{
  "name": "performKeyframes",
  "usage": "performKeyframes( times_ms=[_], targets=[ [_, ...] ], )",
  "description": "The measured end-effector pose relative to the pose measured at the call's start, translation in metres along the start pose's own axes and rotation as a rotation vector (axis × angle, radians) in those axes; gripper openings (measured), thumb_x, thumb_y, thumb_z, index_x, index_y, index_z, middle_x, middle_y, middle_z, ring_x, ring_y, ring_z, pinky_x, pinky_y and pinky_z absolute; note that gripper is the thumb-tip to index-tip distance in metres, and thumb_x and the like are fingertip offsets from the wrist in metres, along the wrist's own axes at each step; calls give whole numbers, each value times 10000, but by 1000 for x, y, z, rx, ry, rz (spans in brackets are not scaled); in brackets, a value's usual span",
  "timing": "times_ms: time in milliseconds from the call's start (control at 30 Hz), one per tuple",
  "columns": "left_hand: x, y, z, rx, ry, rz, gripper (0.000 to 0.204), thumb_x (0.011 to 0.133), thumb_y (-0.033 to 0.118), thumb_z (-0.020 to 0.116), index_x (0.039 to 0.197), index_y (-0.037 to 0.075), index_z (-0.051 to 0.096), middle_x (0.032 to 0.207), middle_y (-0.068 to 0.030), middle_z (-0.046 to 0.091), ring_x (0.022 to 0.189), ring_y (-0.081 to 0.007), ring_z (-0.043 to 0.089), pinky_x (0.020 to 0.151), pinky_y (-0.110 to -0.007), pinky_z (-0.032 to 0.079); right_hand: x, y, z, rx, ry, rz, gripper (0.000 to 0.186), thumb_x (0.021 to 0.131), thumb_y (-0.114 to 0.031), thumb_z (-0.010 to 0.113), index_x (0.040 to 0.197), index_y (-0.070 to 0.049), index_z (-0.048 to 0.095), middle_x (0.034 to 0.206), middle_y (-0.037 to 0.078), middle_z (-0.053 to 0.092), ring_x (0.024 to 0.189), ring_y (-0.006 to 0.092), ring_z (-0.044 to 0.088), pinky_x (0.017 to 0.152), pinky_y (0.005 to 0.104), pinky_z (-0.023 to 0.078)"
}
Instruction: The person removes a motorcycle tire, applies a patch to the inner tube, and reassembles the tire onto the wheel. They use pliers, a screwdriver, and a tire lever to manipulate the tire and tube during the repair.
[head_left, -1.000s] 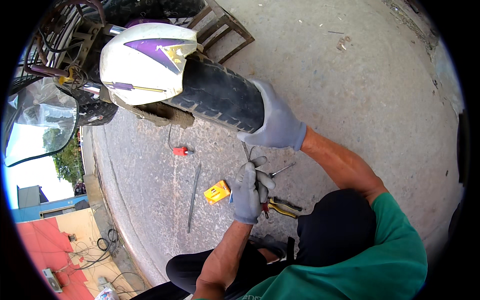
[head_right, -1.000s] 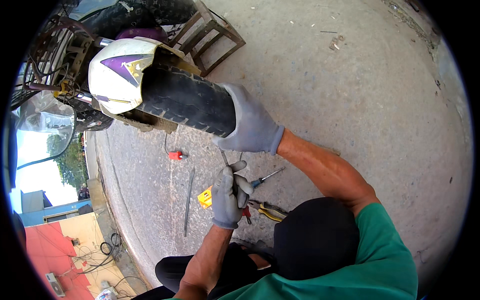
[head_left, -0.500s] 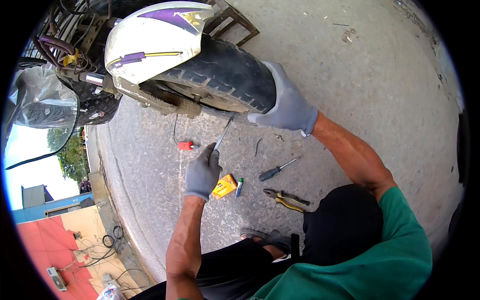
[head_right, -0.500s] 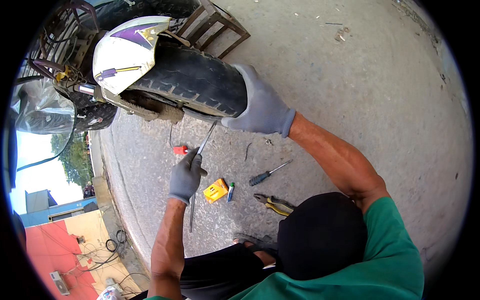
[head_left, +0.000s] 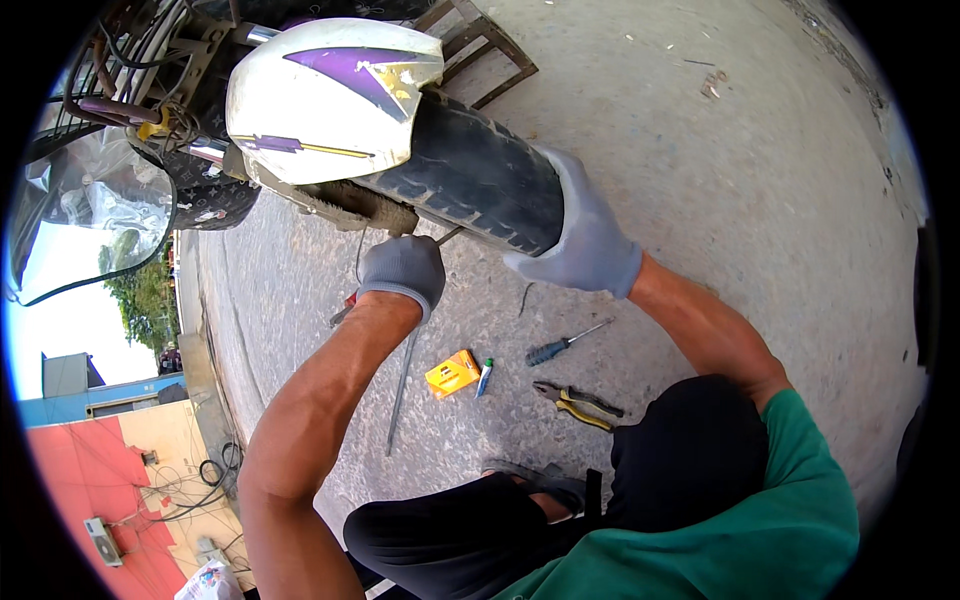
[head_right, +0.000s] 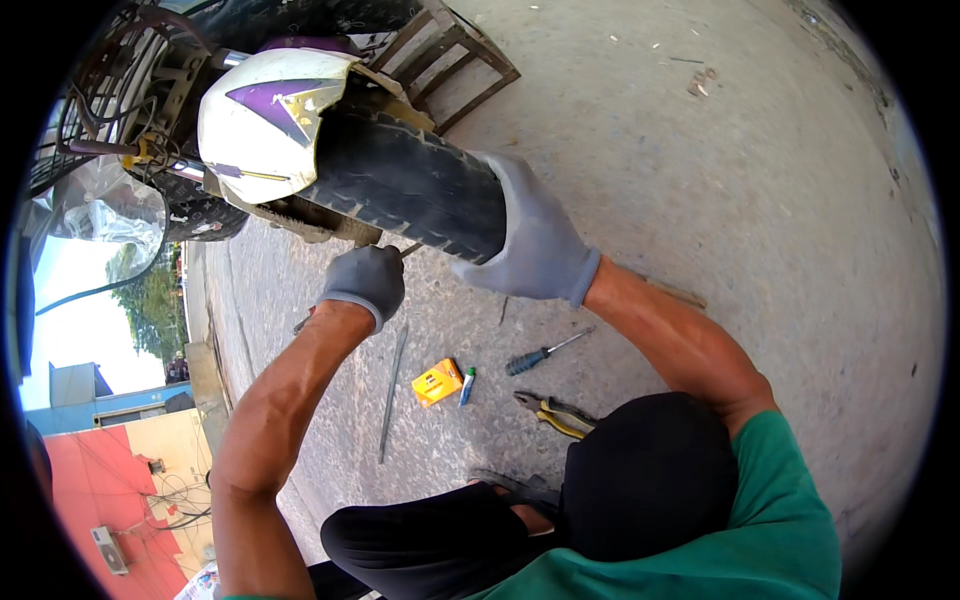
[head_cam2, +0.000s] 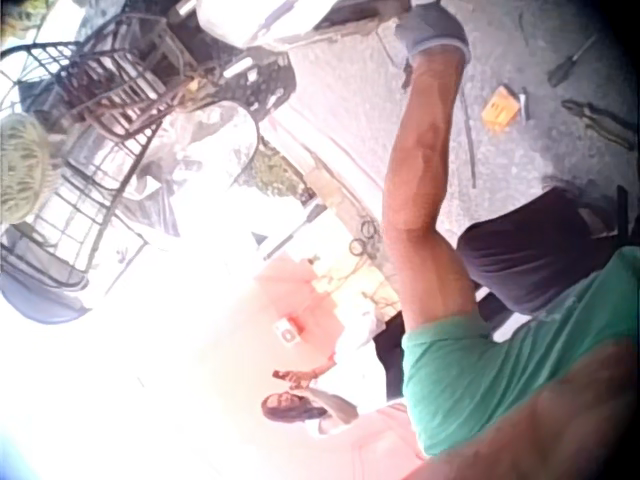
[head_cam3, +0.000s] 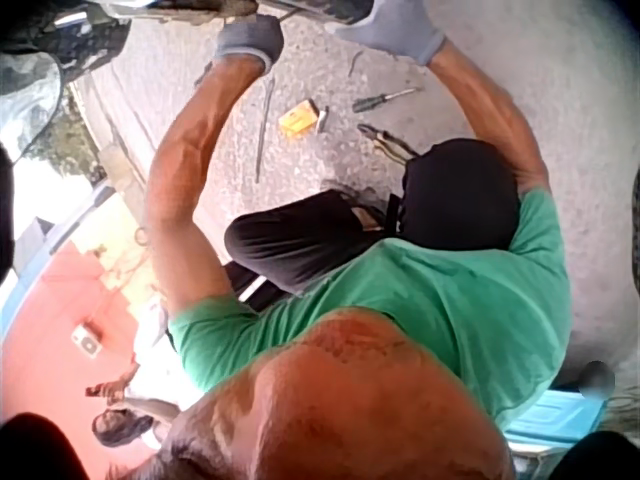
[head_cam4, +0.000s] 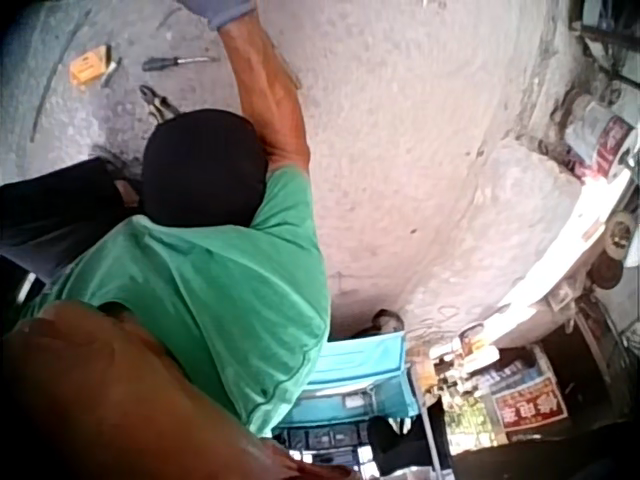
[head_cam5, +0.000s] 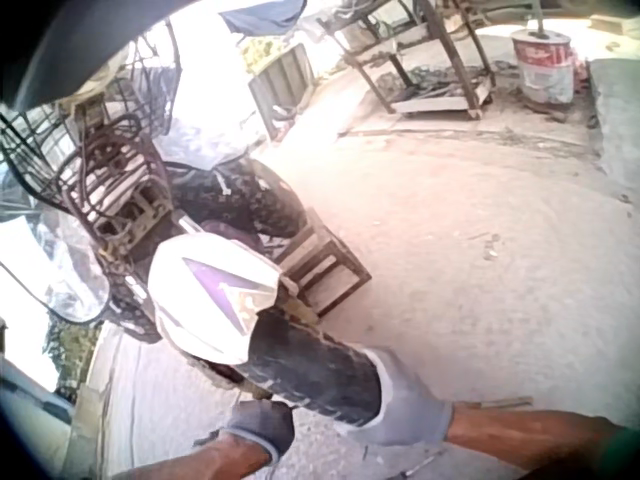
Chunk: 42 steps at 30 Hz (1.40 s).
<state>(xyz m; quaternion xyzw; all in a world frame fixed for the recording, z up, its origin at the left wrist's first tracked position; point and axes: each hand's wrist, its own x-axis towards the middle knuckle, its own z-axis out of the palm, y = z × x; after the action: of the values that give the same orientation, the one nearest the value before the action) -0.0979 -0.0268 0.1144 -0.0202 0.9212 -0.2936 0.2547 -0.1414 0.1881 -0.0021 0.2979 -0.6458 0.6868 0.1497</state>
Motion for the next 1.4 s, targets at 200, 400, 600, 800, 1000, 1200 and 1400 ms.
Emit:
performKeyframes(
  times_ms=[200, 400, 600, 800, 1000, 1200, 1400],
  targets=[
    [24, 14, -20, 212, -84, 125, 321, 1019, 223, 579, 1266, 100, 743, 1285, -171, 727, 1182, -319, 714, 945, -429, 577, 2, 0, -3, -3, -11, -1, 939, 703, -194, 891, 1478, -10, 394, 1351, 207, 526, 1237, 349, 587, 1075, 437, 485],
    [45, 13, -19, 238, 165, 232, 484, 1075, 284, 444, 1515, 106, 539, 1624, -157, 450, 1489, -358, 430, 1225, -557, 306, 2, 4, -4, 21, -19, -1, 933, 711, -194, 885, 1483, -16, 391, 1352, 207, 528, 1238, 350, 590, 1079, 439, 485],
    [52, 25, -37, 281, 106, 174, 534, 1103, 329, 416, 1619, 193, 410, 1716, -78, 310, 1570, -317, 309, 1268, -509, 249, 2, 4, -2, 28, -14, -8, 959, 701, -196, 904, 1485, -1, 388, 1353, 210, 533, 1242, 347, 591, 1073, 432, 486],
    [24, 19, -16, 82, -78, 79, 336, 1029, 237, 524, 1292, 95, 677, 1286, -191, 681, 1194, -356, 668, 1012, -471, 525, 2, 5, -4, 40, -7, -15, 921, 705, -212, 892, 1461, -15, 405, 1339, 211, 534, 1234, 357, 589, 1063, 438, 491],
    [-12, 4, 62, -294, 46, -70, 227, 998, 226, 548, 1053, 60, 693, 929, -225, 758, 883, -417, 744, 785, -522, 584, 1, 6, -2, 26, -38, 21, 1007, 669, -198, 932, 1485, 22, 385, 1369, 213, 526, 1259, 335, 575, 1091, 428, 465],
    [-20, 17, 112, -568, 222, -123, 303, 1063, 335, 497, 1025, 70, 638, 805, -251, 716, 756, -478, 699, 694, -594, 545, -2, 8, -5, 0, -76, 56, 1066, 648, -205, 960, 1504, 33, 369, 1403, 211, 506, 1281, 321, 561, 1114, 414, 445],
    [-19, 33, 153, -758, 379, -210, 338, 1061, 367, 504, 1148, 94, 683, 841, -257, 719, 799, -485, 701, 723, -589, 553, -1, -1, 1, -5, -97, 62, 1076, 648, -214, 967, 1505, 24, 361, 1393, 199, 493, 1306, 306, 538, 1112, 406, 447]
  ],
)
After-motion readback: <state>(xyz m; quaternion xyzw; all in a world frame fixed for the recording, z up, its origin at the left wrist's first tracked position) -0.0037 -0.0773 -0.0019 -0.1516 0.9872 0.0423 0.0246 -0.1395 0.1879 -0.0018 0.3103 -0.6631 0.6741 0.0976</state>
